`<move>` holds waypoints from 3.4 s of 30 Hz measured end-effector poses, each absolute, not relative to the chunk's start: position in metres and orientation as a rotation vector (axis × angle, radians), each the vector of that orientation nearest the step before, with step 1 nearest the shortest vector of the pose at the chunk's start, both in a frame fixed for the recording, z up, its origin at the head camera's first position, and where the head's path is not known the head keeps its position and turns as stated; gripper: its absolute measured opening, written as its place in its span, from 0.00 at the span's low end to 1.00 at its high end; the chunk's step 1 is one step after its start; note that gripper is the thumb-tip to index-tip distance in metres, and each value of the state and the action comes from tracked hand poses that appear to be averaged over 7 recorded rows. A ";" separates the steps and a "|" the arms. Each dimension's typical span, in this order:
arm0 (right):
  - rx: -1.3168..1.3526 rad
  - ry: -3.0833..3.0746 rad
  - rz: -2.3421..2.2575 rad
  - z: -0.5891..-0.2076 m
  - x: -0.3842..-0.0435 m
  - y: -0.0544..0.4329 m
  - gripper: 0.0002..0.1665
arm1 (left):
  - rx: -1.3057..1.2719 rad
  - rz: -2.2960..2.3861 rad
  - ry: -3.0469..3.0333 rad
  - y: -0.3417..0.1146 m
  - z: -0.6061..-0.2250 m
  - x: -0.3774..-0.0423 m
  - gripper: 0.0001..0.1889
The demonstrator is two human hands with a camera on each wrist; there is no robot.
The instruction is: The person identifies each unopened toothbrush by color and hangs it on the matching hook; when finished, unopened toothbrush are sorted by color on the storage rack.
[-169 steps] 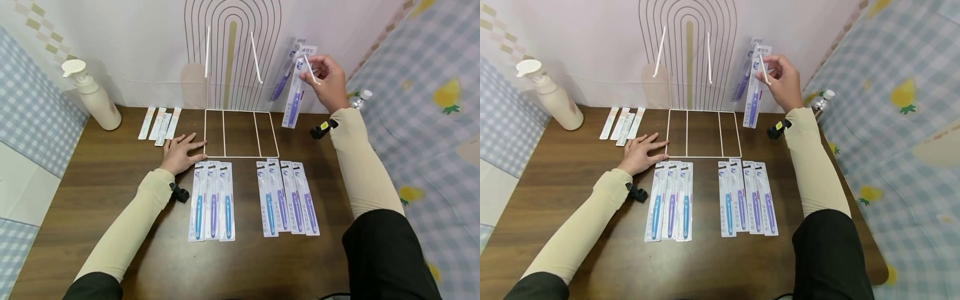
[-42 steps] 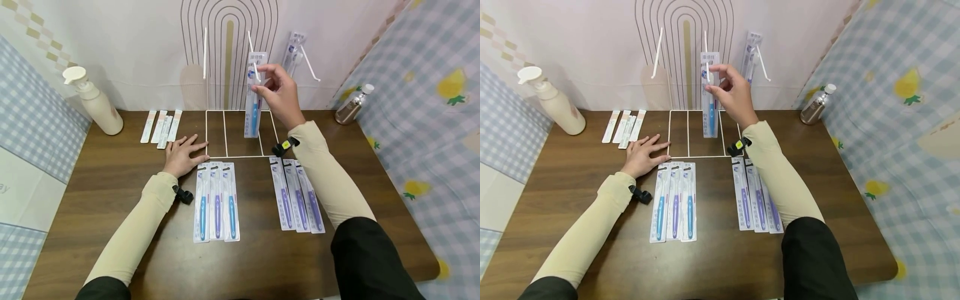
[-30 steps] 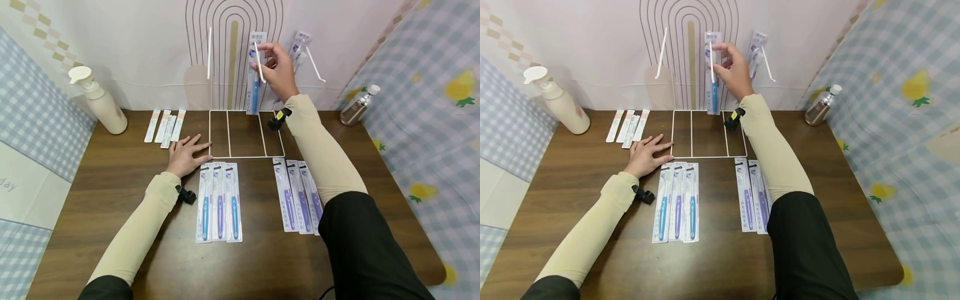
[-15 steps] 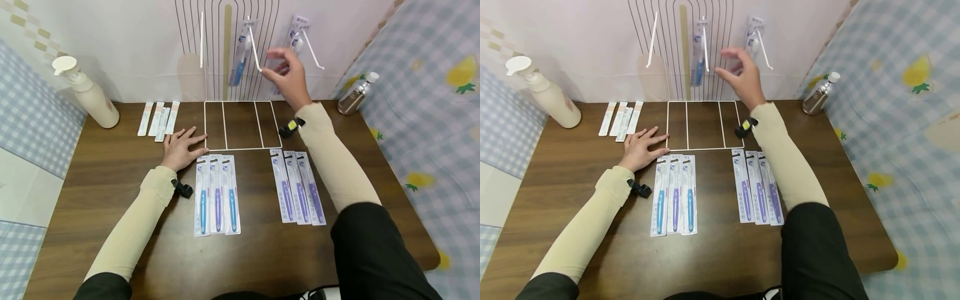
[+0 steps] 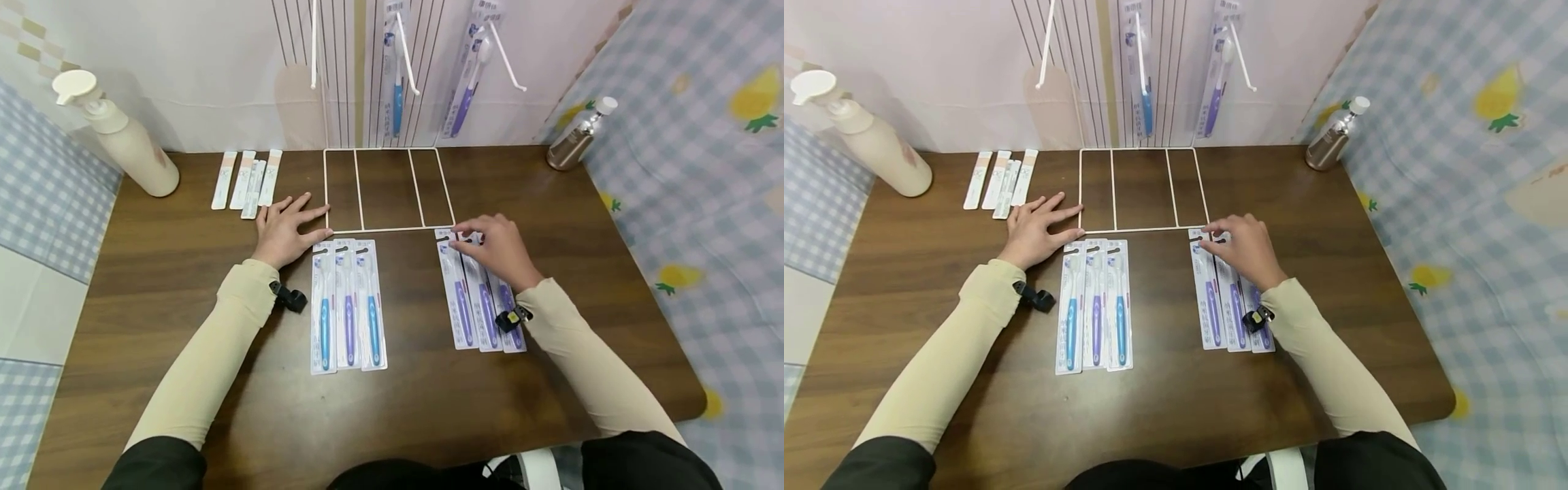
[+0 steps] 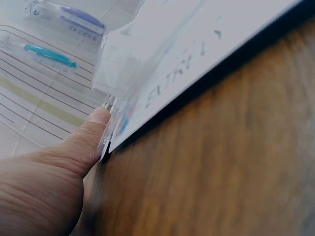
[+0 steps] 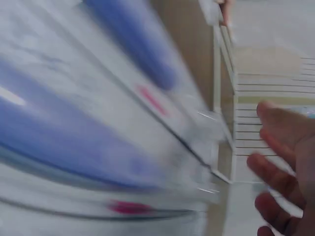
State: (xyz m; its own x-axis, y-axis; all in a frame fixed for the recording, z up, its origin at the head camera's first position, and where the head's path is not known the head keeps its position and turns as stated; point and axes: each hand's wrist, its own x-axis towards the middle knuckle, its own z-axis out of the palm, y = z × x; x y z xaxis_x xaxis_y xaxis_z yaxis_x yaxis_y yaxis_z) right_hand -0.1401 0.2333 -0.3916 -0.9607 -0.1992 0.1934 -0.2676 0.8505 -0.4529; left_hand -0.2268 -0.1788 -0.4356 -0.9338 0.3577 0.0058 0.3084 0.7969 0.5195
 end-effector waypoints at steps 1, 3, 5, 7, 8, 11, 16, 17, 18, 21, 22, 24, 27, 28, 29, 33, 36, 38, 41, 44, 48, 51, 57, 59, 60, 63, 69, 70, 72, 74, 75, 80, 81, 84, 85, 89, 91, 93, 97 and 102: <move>0.346 -2.901 0.702 -0.395 -0.139 0.232 0.23 | 0.535 0.811 2.892 -0.180 -0.434 -0.227 0.33; 0.310 -2.932 0.640 -0.401 -0.138 0.230 0.26 | 0.530 0.809 2.895 -0.182 -0.432 -0.228 0.33; 0.276 -2.962 0.586 -0.403 -0.139 0.228 0.29 | 0.526 0.811 2.895 -0.183 -0.430 -0.229 0.33; 0.245 -2.981 0.575 -0.404 -0.140 0.225 0.29 | 0.526 0.817 2.893 -0.184 -0.428 -0.229 0.33; 0.228 -2.989 0.590 -0.404 -0.140 0.224 0.29 | 0.522 0.819 2.894 -0.184 -0.428 -0.228 0.33; 0.197 -2.991 0.697 -0.403 -0.140 0.220 0.27 | 0.515 0.833 2.892 -0.185 -0.426 -0.227 0.33; 0.161 -2.938 0.920 -0.399 -0.137 0.214 0.23 | 0.517 0.837 2.898 -0.185 -0.428 -0.225 0.32; 0.162 -2.918 0.981 -0.397 -0.136 0.213 0.22 | 0.519 0.834 2.899 -0.184 -0.428 -0.225 0.32; 0.173 -2.895 1.041 -0.395 -0.136 0.213 0.22 | 0.520 0.832 2.900 -0.184 -0.429 -0.225 0.32; 0.264 -2.813 1.216 -0.390 -0.134 0.216 0.21 | 0.523 0.826 2.898 -0.182 -0.432 -0.224 0.32; 0.310 -2.782 1.261 -0.389 -0.134 0.217 0.21 | 0.526 0.827 2.896 -0.181 -0.433 -0.224 0.32; 0.410 -2.716 1.297 -0.386 -0.133 0.220 0.22 | 0.538 0.833 2.890 -0.179 -0.434 -0.222 0.32; 0.550 -2.584 1.275 -0.377 -0.132 0.221 0.24 | 0.561 0.829 2.885 -0.174 -0.436 -0.220 0.33; 0.590 -2.532 1.268 -0.372 -0.133 0.220 0.26 | 0.566 0.825 2.883 -0.173 -0.437 -0.219 0.33; 0.627 -2.479 1.250 -0.366 -0.134 0.218 0.27 | 0.571 0.821 2.881 -0.172 -0.437 -0.218 0.33; 0.723 -2.253 1.178 -0.334 -0.145 0.205 0.30 | 0.565 0.807 2.878 -0.172 -0.438 -0.216 0.32; 0.747 -2.110 1.157 -0.307 -0.158 0.189 0.30 | 0.556 0.804 2.889 -0.175 -0.437 -0.215 0.32; 0.758 -2.041 1.159 -0.290 -0.166 0.178 0.30 | 0.553 0.803 2.902 -0.177 -0.435 -0.216 0.32; 0.782 -1.987 1.170 -0.273 -0.177 0.166 0.29 | 0.551 0.805 2.914 -0.179 -0.431 -0.218 0.32; 0.800 -1.984 1.171 -0.267 -0.184 0.161 0.28 | 0.553 0.802 2.917 -0.180 -0.430 -0.220 0.32; 0.802 -1.993 1.180 -0.267 -0.191 0.158 0.27 | 0.559 0.806 2.922 -0.180 -0.431 -0.223 0.32; 0.788 -1.978 1.199 -0.268 -0.195 0.156 0.27 | 0.563 0.812 2.932 -0.179 -0.431 -0.224 0.32; 0.762 -1.920 1.214 -0.268 -0.195 0.152 0.27 | 0.585 0.815 2.939 -0.178 -0.432 -0.227 0.32; 0.752 -1.917 1.209 -0.268 -0.195 0.151 0.27 | 0.585 0.815 2.935 -0.179 -0.432 -0.227 0.33; 0.748 -1.919 1.209 -0.268 -0.195 0.151 0.27 | 0.578 0.813 2.935 -0.179 -0.432 -0.227 0.32; 0.729 -1.916 1.221 -0.268 -0.196 0.150 0.26 | 0.557 0.805 2.935 -0.181 -0.430 -0.225 0.32; 0.695 -1.888 1.239 -0.268 -0.194 0.156 0.27 | 0.555 0.808 2.940 -0.183 -0.429 -0.225 0.32; 0.684 -1.880 1.242 -0.268 -0.193 0.158 0.26 | 0.555 0.812 2.941 -0.183 -0.429 -0.224 0.32; 0.647 -1.857 1.247 -0.269 -0.192 0.167 0.25 | 0.552 0.820 2.937 -0.183 -0.429 -0.223 0.32; 0.584 -1.806 1.271 -0.271 -0.190 0.178 0.24 | 0.547 0.820 2.931 -0.182 -0.430 -0.222 0.32; 0.543 -1.777 1.281 -0.271 -0.189 0.185 0.24 | 0.545 0.820 2.929 -0.182 -0.430 -0.222 0.32; 0.354 -1.699 1.301 -0.274 -0.188 0.219 0.23 | 0.552 0.824 2.928 -0.180 -0.429 -0.222 0.31; 0.341 -1.706 1.294 -0.274 -0.188 0.224 0.23 | 0.555 0.824 2.930 -0.180 -0.428 -0.222 0.31; 0.351 -1.733 1.282 -0.275 -0.189 0.234 0.23 | 0.560 0.819 2.939 -0.179 -0.429 -0.223 0.31; 0.361 -1.735 1.285 -0.276 -0.189 0.235 0.23 | 0.561 0.816 2.941 -0.179 -0.430 -0.223 0.31; 0.387 -1.732 1.303 -0.281 -0.187 0.239 0.24 | 0.561 0.807 2.945 -0.178 -0.431 -0.223 0.31; 0.381 -1.735 1.314 -0.284 -0.187 0.241 0.23 | 0.564 0.807 2.942 -0.178 -0.432 -0.224 0.32; 0.372 -1.750 1.328 -0.284 -0.190 0.242 0.22 | 0.566 0.810 2.941 -0.178 -0.432 -0.225 0.32; 0.352 -1.856 1.346 -0.279 -0.212 0.239 0.23 | 0.556 0.819 2.950 -0.181 -0.432 -0.226 0.31; 0.295 -1.970 1.379 -0.272 -0.256 0.235 0.23 | 0.558 0.825 2.936 -0.184 -0.432 -0.227 0.31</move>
